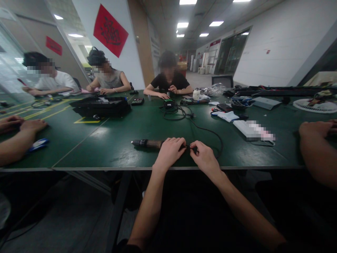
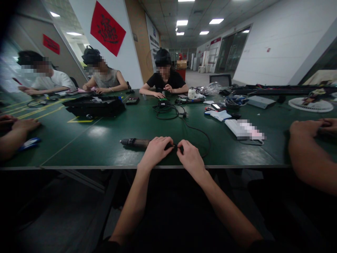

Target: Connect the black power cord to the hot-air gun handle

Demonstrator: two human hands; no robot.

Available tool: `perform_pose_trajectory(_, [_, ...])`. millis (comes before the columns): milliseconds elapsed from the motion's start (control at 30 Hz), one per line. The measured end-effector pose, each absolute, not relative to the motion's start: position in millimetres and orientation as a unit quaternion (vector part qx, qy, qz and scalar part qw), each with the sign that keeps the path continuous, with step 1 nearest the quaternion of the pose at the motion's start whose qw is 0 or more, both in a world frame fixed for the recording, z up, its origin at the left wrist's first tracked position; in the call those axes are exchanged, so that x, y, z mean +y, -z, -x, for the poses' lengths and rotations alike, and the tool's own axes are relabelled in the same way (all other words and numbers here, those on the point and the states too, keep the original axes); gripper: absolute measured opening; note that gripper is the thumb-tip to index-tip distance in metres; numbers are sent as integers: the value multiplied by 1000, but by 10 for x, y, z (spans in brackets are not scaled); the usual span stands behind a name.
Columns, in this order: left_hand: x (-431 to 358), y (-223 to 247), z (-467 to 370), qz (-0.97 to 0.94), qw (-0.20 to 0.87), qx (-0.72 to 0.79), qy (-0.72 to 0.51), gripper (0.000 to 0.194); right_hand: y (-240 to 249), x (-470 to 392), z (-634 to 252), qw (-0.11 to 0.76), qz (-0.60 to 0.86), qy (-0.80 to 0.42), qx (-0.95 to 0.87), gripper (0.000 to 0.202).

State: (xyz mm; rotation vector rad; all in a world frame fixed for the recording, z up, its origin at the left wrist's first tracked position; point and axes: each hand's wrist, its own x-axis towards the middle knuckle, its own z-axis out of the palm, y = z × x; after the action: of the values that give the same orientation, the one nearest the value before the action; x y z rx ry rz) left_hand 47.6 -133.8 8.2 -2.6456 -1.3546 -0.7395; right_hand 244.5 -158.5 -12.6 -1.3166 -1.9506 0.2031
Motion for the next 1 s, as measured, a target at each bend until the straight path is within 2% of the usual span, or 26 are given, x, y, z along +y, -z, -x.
perform_pose_trajectory(1000, [-1346,-100,-466,863,26,-441,245,12,135,-1586,-2447,388,510,-85,-763,12])
